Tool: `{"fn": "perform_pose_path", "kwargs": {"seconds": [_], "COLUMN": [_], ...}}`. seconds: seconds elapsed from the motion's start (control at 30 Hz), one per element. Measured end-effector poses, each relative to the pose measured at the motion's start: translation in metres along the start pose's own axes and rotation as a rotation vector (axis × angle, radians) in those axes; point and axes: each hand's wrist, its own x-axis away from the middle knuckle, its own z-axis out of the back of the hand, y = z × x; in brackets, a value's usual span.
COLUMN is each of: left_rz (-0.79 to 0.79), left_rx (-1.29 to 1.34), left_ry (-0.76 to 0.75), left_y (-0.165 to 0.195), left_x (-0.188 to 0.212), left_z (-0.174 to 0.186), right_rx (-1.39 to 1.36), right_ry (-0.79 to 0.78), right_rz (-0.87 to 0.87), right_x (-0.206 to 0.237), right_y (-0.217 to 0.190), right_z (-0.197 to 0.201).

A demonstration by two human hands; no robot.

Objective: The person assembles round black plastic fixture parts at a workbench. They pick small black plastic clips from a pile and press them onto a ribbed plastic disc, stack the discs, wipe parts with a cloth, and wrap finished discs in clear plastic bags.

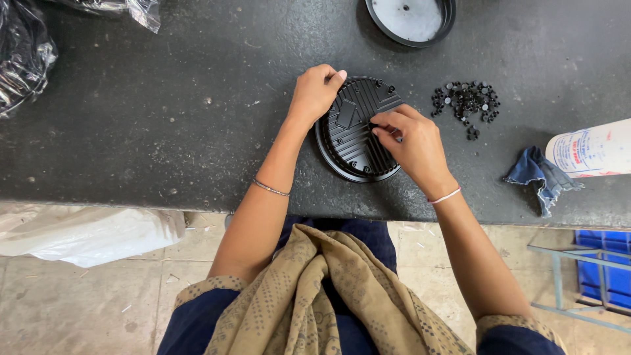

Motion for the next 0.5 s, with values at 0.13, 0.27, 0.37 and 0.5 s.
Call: {"fn": "perform_pose_path", "kwargs": {"seconds": [0.13, 0.27, 0.37, 0.5], "left_rz": [0.008, -0.015, -0.005, -0.055], "left_rx": [-0.003, 0.004, -0.001, -0.024], "left_ry": [-0.007, 0.006, 0.014, 0.013], "left_y": [-0.001, -0.003, -0.005, -0.005], "left_x": [-0.001, -0.003, -0.003, -0.001], "left_z": [-0.001, -0.001, -0.001, 0.000], "right_rx": [-0.050, -0.074, 0.038, 0.266], "right_ry": [-0.002, -0.001, -0.036, -0.267], "right_rz": [0.000, -0.035, -0.030, -0.050], "right_x": [0.000, -0.006, -0.022, -0.059], "right_y": [0.003, 0.011, 0.025, 0.043], "right_z": [0.000, 0.010, 0.029, 0.038]}}
